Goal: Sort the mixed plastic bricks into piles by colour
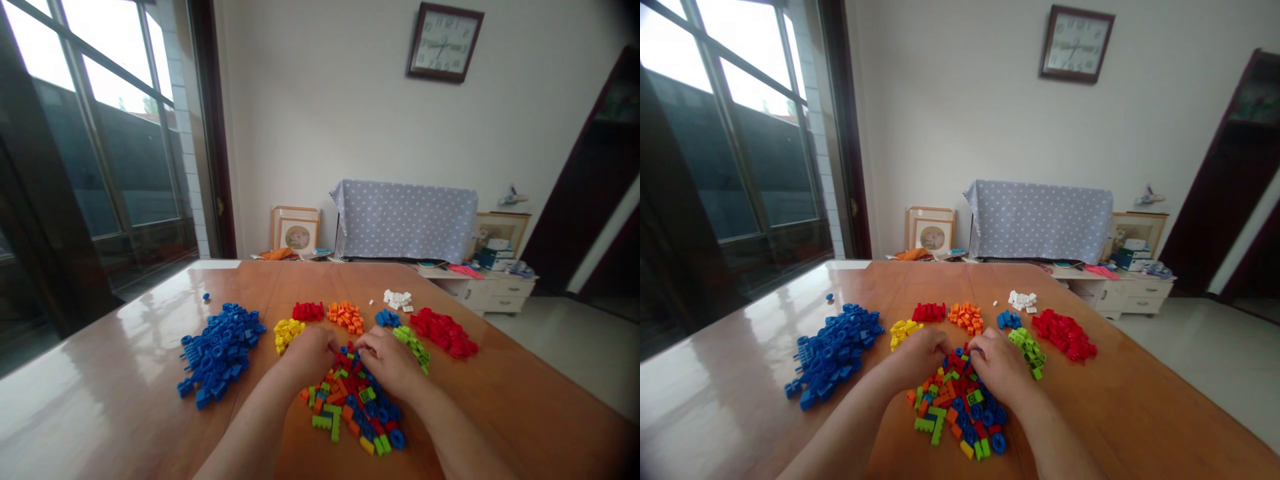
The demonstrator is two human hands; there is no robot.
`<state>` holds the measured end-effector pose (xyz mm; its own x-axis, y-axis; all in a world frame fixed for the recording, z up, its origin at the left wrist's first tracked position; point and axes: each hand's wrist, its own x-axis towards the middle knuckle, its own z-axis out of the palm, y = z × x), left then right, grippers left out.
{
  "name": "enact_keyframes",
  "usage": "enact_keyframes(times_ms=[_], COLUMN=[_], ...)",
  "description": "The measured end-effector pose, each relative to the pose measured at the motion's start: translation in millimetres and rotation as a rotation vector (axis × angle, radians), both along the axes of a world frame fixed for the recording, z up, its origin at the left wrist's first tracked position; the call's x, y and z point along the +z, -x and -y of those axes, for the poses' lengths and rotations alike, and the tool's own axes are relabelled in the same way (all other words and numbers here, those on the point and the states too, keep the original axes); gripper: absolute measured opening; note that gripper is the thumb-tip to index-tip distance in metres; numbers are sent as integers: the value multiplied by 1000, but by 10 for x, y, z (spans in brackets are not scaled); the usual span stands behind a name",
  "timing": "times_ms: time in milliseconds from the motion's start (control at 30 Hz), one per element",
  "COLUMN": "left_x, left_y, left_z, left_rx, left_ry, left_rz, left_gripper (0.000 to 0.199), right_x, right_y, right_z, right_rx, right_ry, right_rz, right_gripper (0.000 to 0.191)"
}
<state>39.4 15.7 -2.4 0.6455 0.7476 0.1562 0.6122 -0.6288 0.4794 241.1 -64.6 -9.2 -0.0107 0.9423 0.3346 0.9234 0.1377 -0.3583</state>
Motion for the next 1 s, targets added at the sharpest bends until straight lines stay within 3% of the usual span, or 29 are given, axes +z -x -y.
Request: enact_keyframes(times_ms=[100,167,467,633,867,1000], left_x=[-23,-26,104,145,188,207], left_y=[-13,-16,13,23,49,53], left_z=[24,40,99,138,224,224], left_rx=[-191,-226,-54,13,-90,-57], left_ry=[-92,-151,-239,-264,-186,-167], left_rz=[-82,-129,-326,-293,-243,-285], left_gripper=[24,26,32,34,17,21], right_x=[-8,-19,-48,-46,-77,-109], right_y=[71,85,42,73,37,-4], right_z=[8,4,2,4,-10,-19], right_rx=[56,70,-8,-56,-35,-67], right_ry=[59,81,74,97,142,151], right_rz=[83,123,118,87,50,37], right_gripper=[24,25,24,17,12,10])
